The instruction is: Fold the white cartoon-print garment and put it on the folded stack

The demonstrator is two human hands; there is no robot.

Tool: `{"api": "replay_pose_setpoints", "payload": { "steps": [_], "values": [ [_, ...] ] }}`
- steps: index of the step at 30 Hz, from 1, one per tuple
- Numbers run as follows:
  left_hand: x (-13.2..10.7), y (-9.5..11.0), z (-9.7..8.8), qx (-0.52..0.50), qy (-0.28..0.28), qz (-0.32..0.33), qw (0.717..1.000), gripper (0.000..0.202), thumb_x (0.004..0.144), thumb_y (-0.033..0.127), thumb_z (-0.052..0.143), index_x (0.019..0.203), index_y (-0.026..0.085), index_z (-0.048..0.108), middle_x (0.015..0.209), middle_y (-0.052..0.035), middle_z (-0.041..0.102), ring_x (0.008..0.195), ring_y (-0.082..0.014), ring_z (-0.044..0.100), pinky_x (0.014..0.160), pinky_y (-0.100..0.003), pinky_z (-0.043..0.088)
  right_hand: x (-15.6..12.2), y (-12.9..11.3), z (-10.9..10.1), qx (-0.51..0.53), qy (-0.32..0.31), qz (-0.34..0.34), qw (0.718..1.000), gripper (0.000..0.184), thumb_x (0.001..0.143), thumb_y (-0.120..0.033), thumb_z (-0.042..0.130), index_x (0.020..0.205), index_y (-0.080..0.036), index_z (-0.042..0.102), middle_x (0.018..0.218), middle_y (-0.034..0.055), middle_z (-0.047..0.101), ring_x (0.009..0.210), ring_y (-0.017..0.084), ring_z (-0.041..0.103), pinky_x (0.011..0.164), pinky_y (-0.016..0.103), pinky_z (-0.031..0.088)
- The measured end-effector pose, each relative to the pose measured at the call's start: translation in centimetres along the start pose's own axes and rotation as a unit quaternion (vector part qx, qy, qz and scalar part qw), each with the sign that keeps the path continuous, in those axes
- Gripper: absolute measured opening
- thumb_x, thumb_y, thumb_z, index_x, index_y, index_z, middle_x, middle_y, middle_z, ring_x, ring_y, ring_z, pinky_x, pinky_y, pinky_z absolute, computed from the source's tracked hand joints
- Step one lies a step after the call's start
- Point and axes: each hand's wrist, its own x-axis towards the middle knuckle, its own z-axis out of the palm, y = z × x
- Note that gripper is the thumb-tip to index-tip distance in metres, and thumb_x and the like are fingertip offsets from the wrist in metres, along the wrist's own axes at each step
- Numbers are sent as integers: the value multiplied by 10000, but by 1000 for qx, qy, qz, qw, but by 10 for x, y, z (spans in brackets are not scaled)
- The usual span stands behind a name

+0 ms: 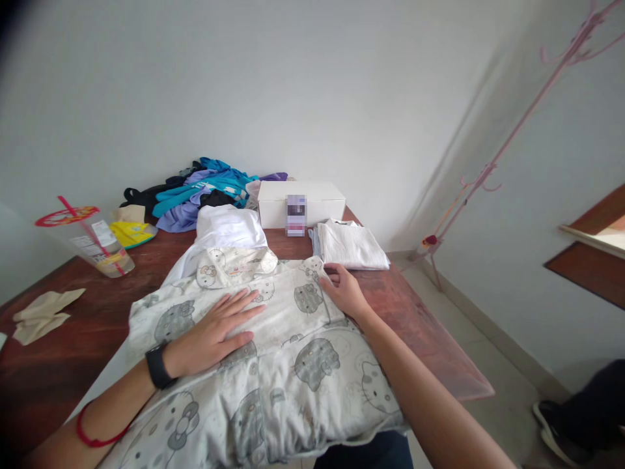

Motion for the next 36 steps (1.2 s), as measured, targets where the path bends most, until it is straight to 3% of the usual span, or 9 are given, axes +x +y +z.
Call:
{"api": "replay_pose_setpoints", "payload": {
  "steps": [4,8,12,15,18,22,26,33,36],
  "values": [
    [2,-3,-10,-16,-44,-11,999,581,1020,561,438,1560,352,393,1680,-34,172,1549,-337,158,1243,-581,142,0,-4,-7,-83,5,20,996,393,801,-529,717,932,-161,673,751,32,704,686,181,631,626,261,451],
    [14,-6,-32,-8,-89,-20,996,584,953,520,569,1501,329,501,1654,-73,272,1522,-381,236,1217,-583,200,-1,-11,-10,-132,-30,6,991,487,812,-616,669,639,-179,545,559,-40,489,548,105,421,515,239,276],
    [33,-4,-45,-23,7,29,999,408,962,445,563,1310,258,667,1491,-97,544,1392,-344,468,1162,-491,318,-5,-19,-10,-78,-72,36,994,532,799,-676,653,662,-167,579,593,-24,519,567,114,427,519,239,304],
    [42,-5,-34,-70,102,88,988,305,1013,347,464,1049,191,723,1145,-90,711,1057,-236,648,969,-339,448,-8,-26,-9,-22,-102,69,992,552,749,-701,687,751,-149,672,668,13,621,623,160,530,579,269,403],
    [44,-11,-18,-138,144,95,975,315,1010,330,462,877,173,701,882,-60,696,819,-187,632,782,-278,457,-9,-37,-5,44,-114,103,987,555,712,-692,723,817,-148,707,721,32,672,679,195,591,667,308,468],
    [45,-20,-10,-268,154,36,950,283,973,383,537,884,172,703,826,-44,688,743,-177,633,689,-261,456,-9,-62,5,85,-139,120,979,505,704,-646,749,808,-158,672,715,22,659,675,186,589,682,304,471],
    [46,-23,-13,-464,100,-33,879,387,927,529,605,977,152,682,973,-88,715,856,-216,703,762,-290,516,-9,-96,28,26,-174,95,980,479,749,-639,717,739,-179,585,674,-9,579,644,151,520,602,261,410],
    [35,-12,-31,-741,-22,-69,668,566,834,622,720,1189,211,561,1112,-69,696,909,-224,713,843,-376,559,-14,-131,94,-195,-232,-51,952,434,864,-474,631,604,-194,425,581,-65,379,576,87,347,541,240,248],
    [34,-8,-30,-756,-35,-72,650,526,801,564,782,1114,201,567,984,-37,697,754,-159,672,749,-334,574,-20,-130,119,-299,-224,-71,925,400,866,-415,635,598,-193,436,561,-61,418,557,89,361,547,254,231]
  ]
}}
